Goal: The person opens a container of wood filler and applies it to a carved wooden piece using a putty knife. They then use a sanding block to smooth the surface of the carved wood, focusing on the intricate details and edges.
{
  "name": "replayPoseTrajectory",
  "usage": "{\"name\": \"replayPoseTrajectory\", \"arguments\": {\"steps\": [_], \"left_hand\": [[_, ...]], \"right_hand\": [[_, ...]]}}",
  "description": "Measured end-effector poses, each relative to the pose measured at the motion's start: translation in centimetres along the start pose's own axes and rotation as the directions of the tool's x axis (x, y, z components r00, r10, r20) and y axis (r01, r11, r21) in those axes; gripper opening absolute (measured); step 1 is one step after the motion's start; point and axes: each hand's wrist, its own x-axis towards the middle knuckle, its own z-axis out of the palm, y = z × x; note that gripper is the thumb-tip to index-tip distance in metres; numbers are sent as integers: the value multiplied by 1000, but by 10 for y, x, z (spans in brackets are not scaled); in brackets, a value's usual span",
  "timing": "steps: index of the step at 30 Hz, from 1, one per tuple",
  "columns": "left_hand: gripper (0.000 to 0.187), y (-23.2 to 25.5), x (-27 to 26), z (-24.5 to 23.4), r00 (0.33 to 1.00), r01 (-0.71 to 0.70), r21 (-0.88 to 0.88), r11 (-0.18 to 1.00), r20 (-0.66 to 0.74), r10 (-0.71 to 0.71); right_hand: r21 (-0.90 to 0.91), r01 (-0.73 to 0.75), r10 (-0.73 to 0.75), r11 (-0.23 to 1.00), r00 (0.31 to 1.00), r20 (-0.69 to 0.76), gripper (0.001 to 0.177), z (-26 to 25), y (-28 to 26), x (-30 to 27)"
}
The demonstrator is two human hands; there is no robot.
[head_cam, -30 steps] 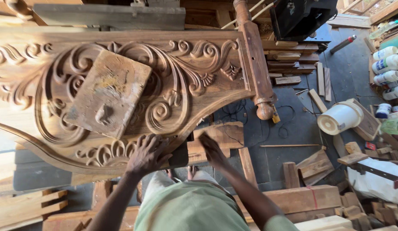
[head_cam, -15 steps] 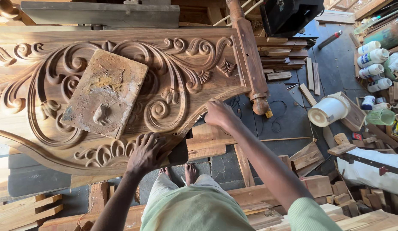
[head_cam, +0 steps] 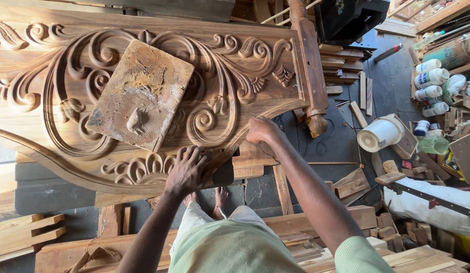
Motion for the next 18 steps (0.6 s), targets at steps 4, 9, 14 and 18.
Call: {"name": "replayPoseTrajectory", "arguments": {"steps": [4,9,14,18], "left_hand": [[55,-4,1,4,999,5,16,1000,54,-6],[70,-8,1,11,990,16,13,1000,136,-18],[82,-7,5,15,991,-39,94,995,132,27],[81,0,10,10,992,-28,93,995,127,16]], "right_hand": [[59,-27,20,998,994,112,27,-6,-11,-18],[113,-12,-7,993,986,169,61,-9,5,-66],[638,114,-69,762,993,-94,60,27,47,-118],[953,290,13,-90,957,-290,69,93,42,-145]]}}
